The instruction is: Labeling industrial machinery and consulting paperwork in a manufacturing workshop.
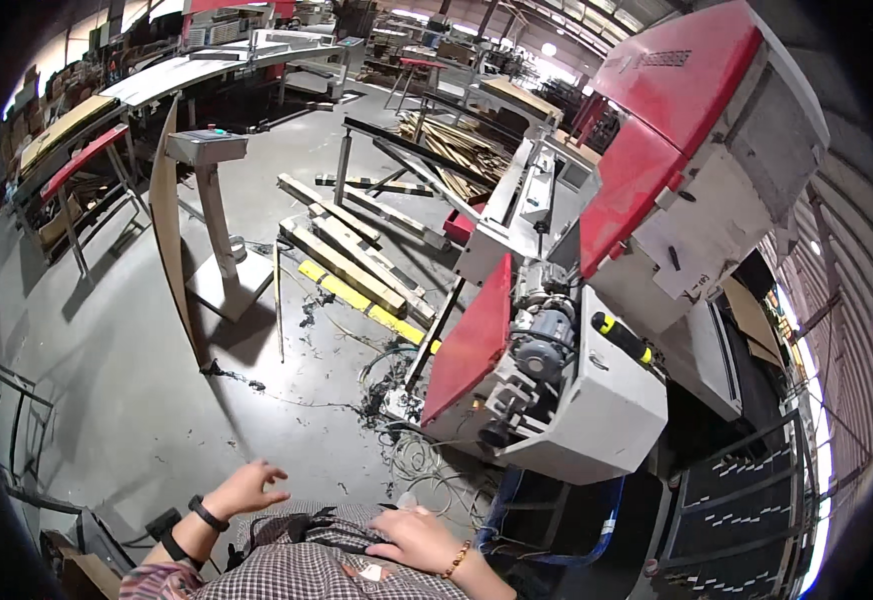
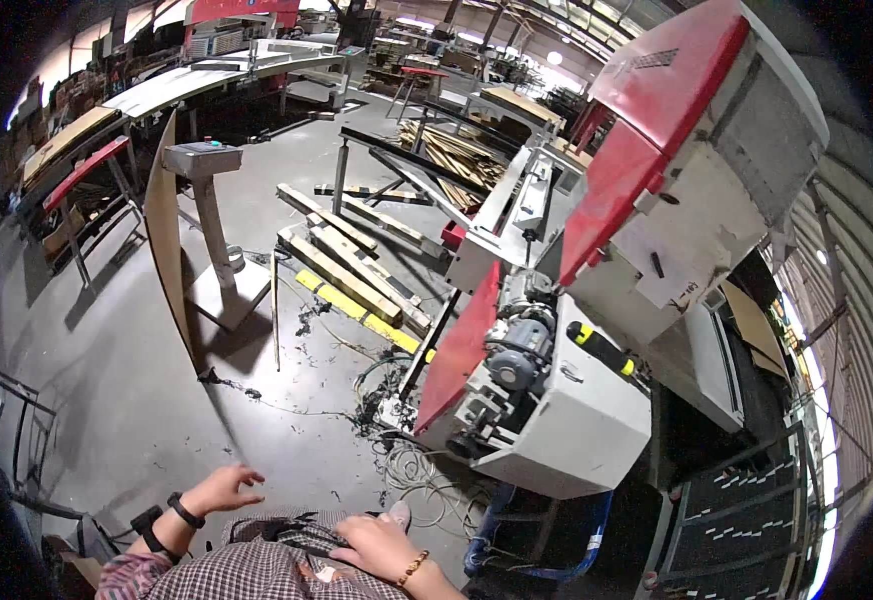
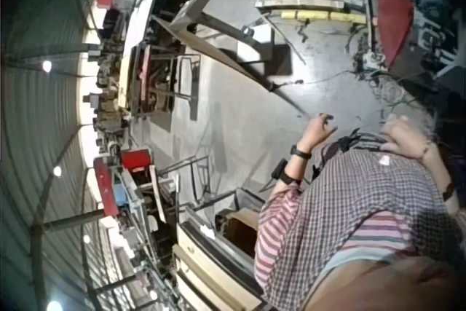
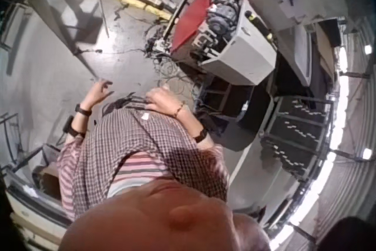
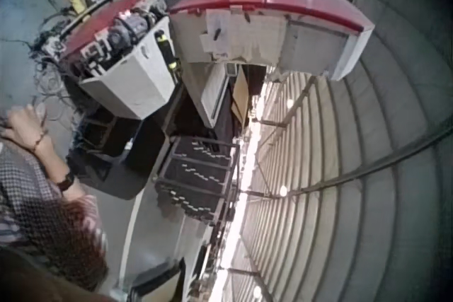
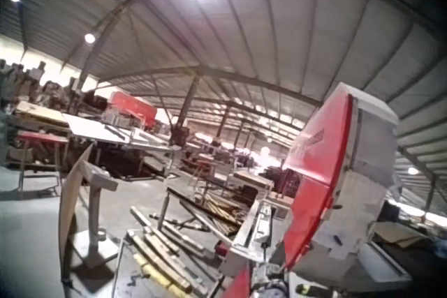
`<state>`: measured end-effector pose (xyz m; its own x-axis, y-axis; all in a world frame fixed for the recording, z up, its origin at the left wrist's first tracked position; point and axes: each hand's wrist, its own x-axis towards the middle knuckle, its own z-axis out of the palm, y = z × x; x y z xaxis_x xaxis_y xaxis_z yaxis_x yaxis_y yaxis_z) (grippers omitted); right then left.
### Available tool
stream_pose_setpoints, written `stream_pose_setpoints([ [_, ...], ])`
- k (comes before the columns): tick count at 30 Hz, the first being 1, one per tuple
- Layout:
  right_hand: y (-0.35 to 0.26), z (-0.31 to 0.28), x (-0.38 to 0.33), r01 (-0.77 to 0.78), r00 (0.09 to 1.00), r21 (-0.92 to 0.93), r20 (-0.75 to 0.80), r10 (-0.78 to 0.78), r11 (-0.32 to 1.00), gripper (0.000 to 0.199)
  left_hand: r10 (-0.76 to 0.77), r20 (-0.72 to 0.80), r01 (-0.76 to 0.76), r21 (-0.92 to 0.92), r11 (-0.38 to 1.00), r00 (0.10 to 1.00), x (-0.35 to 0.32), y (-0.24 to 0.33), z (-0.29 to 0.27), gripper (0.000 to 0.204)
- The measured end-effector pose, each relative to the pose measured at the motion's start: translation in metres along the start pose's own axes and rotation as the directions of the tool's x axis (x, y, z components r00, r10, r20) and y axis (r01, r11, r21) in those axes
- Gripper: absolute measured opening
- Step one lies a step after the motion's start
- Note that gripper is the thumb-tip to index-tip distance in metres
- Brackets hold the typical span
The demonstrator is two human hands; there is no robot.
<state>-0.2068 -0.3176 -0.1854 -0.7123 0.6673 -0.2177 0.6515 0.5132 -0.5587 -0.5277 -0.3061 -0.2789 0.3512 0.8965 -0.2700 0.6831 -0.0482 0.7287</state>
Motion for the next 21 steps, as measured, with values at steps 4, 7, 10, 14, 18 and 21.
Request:
stream_pose_setpoints([
  [4,-0.070,0.046,0.086,0.167,0.968,0.057,0.183,-0.175,0.984,0.028,-0.149,0.220,0.198,-0.220,0.955,0.964,-0.086,-0.058,-0.002,0.039],
  [7,-0.110,0.077,0.152,0.306,0.901,0.040,0.310,-0.303,0.951,0.027,-0.159,0.134,0.189,-0.253,0.949,0.978,-0.124,-0.092,-0.023,0.039],
  [10,-0.155,0.087,0.221,0.422,0.816,0.010,0.432,-0.385,0.906,0.029,-0.216,-0.067,0.177,-0.371,0.912,0.974,-0.147,-0.128,-0.053,0.036],
  [14,-0.193,0.119,0.330,0.490,0.655,0.027,0.648,-0.388,0.872,0.037,-0.336,-0.289,0.179,-0.457,0.871,0.896,-0.166,-0.179,-0.127,0.034],
  [18,-0.247,0.122,0.477,0.495,0.577,-0.100,0.781,-0.240,0.863,0.031,-0.431,-0.440,0.186,-0.496,0.848,0.788,-0.210,-0.271,-0.203,0.035],
  [21,-0.292,0.141,0.597,0.586,0.688,-0.389,0.702,-0.183,0.711,0.027,-0.592,-0.459,0.188,-0.663,0.725,0.663,-0.247,-0.369,-0.229,0.033],
])
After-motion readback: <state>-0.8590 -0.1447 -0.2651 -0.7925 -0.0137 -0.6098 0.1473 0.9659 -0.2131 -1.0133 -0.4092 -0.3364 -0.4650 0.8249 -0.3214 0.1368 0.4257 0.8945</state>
